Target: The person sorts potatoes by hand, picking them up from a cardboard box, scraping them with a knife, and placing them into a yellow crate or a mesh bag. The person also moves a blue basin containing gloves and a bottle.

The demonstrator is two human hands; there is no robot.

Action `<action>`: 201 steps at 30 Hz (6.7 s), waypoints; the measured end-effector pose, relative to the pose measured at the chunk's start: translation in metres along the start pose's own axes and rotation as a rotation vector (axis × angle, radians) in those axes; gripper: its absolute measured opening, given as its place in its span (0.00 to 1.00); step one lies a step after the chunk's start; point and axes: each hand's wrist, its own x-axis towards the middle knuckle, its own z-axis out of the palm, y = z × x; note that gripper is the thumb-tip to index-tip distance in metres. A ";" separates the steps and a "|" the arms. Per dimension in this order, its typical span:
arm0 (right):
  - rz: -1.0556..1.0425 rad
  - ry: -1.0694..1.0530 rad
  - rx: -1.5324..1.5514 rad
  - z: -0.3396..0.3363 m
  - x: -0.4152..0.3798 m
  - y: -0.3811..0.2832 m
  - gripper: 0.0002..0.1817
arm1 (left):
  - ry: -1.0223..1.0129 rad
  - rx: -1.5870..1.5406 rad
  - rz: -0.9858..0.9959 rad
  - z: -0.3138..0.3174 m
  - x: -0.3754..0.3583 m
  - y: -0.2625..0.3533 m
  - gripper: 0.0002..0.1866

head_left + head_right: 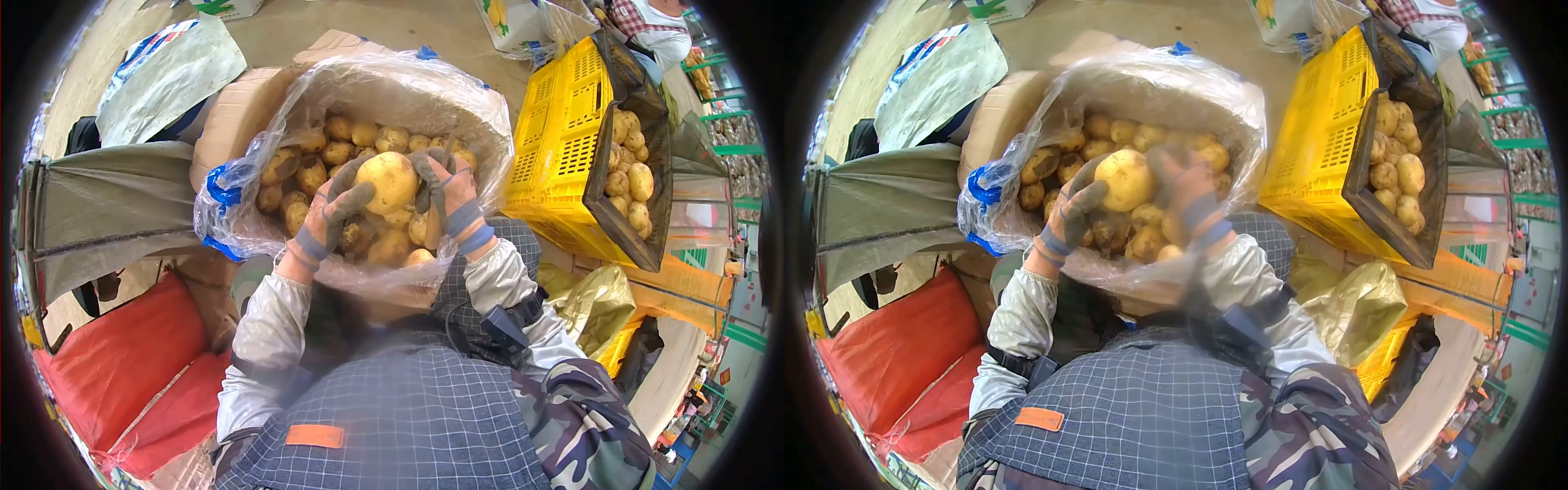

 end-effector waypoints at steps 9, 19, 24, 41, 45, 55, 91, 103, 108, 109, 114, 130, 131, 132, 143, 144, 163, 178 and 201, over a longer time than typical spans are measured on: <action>-0.677 0.000 -0.372 -0.008 0.009 0.016 0.14 | 0.078 0.027 -0.042 0.004 -0.002 0.010 0.35; -0.404 -0.140 -0.089 -0.004 0.003 -0.003 0.21 | 0.117 0.018 0.004 -0.003 0.002 -0.002 0.35; -0.222 -0.385 -0.105 -0.002 0.012 0.019 0.32 | 0.091 0.151 0.060 -0.014 0.005 -0.002 0.32; -0.349 1.053 -0.394 -0.411 -0.286 0.027 0.32 | -0.076 1.295 -0.387 0.044 0.057 -0.126 0.45; -0.249 1.064 -0.426 -0.453 -0.294 0.107 0.42 | 0.024 1.430 -0.317 0.062 0.082 -0.157 0.49; 0.419 0.813 -1.579 -0.577 -0.199 0.299 0.26 | -0.138 0.154 -0.139 0.069 -0.003 -0.043 0.29; -0.510 -0.373 -1.561 0.011 -0.029 -0.007 0.31 | 0.225 -0.583 -0.021 -0.027 0.000 -0.035 0.25; -0.017 -0.559 0.098 -0.018 -0.011 -0.012 0.42 | 0.148 -0.024 0.056 0.004 -0.004 -0.021 0.34; -0.262 -0.548 -0.283 -0.012 -0.005 0.005 0.35 | -0.037 -0.348 -0.014 0.001 -0.010 -0.015 0.32; -0.298 -0.500 -0.519 -0.013 -0.004 0.002 0.34 | -0.053 -0.428 -0.042 -0.002 -0.009 -0.017 0.32; -0.514 -0.125 -1.088 -0.012 -0.010 -0.005 0.28 | -0.040 -0.674 -0.117 -0.009 -0.002 -0.026 0.31; -0.561 -0.070 -1.597 0.004 -0.010 0.003 0.31 | 0.238 -0.242 -0.034 -0.006 0.007 -0.042 0.35; -0.532 -0.106 -1.629 0.004 -0.010 0.001 0.31 | 0.254 -0.203 -0.022 -0.006 0.005 -0.042 0.33; -0.502 -0.141 -1.659 0.005 -0.008 -0.001 0.30 | 0.270 -0.164 -0.010 -0.002 0.001 -0.033 0.31; -0.418 -0.073 -1.172 -0.008 0.004 -0.009 0.30 | 0.249 0.287 0.211 -0.037 0.018 -0.078 0.29; -0.450 -0.113 -1.159 -0.011 0.006 -0.006 0.32 | 0.243 0.038 0.107 -0.021 0.011 -0.055 0.29; -0.828 0.097 -0.467 -0.055 0.017 0.003 0.46 | -0.111 1.444 -0.557 0.055 0.002 -0.080 0.46; -0.400 0.833 0.270 -0.410 -0.259 0.075 0.17 | -0.128 0.881 0.185 -0.022 0.022 -0.156 0.14; -1.168 0.473 -0.803 -0.441 -0.191 -0.185 0.21 | 0.116 -0.238 0.005 0.085 -0.053 -0.036 0.32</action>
